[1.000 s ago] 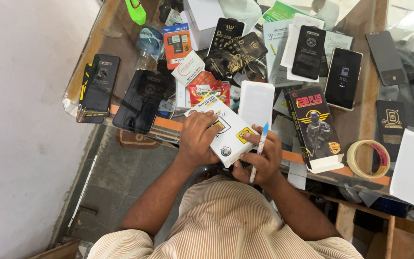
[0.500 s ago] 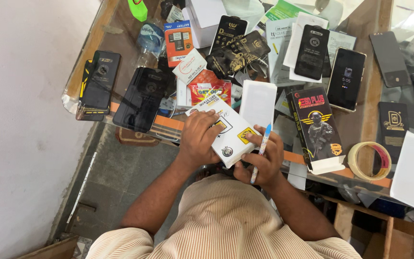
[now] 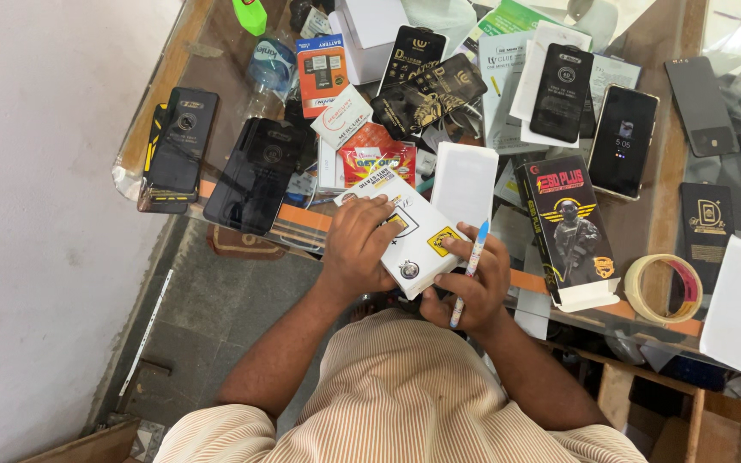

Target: The person stands at a glass display counter handling phone accessory packaging. They peel tape, press it onto a white product box, write on the box with a marker, then pick up and compare black screen protector packages and place items back on the counter.

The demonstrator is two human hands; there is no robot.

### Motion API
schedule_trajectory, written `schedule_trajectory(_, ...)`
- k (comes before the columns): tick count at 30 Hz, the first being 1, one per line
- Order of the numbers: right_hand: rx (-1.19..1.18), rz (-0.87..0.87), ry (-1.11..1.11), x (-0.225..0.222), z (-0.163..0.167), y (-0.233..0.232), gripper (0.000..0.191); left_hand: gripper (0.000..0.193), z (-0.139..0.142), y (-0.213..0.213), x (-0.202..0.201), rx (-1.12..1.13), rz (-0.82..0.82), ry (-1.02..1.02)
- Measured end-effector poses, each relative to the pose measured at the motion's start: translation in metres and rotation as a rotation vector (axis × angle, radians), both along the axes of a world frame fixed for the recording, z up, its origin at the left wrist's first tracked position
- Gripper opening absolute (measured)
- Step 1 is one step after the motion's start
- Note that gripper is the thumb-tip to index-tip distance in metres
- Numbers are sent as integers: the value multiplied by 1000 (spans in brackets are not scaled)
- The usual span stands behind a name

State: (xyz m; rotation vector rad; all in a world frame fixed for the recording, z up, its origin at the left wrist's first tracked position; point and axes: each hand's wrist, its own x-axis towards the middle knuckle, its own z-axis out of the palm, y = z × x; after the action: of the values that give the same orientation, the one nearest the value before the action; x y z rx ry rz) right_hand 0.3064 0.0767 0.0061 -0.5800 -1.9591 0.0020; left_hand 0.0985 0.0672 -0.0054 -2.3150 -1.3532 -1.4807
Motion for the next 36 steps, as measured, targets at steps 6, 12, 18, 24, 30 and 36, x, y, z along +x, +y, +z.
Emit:
schedule_trajectory(6, -4, 6, 4, 0, 1, 0, 26, 47, 0, 0, 0, 7, -8, -4)
schedule_trajectory(12, 0, 9, 10, -2, 2, 0, 25, 46, 1, -1, 1, 4, 8, -1)
schedule_trajectory(18, 3, 9, 17, -2, 1, 0, 24, 45, 1, -1, 0, 4, 7, -1)
schedule_trajectory(24, 5, 16, 17, -3, 5, 0, 26, 44, 3, 0, 0, 19, -12, 14)
schedule_trajectory(30, -5, 2, -117, -5, 13, -2, 25, 33, 7, -3, -4, 170, -98, 128)
schedule_trajectory(36, -43, 5, -126, -6, 19, 0, 24, 27, 10, -3, -3, 67, -90, 147)
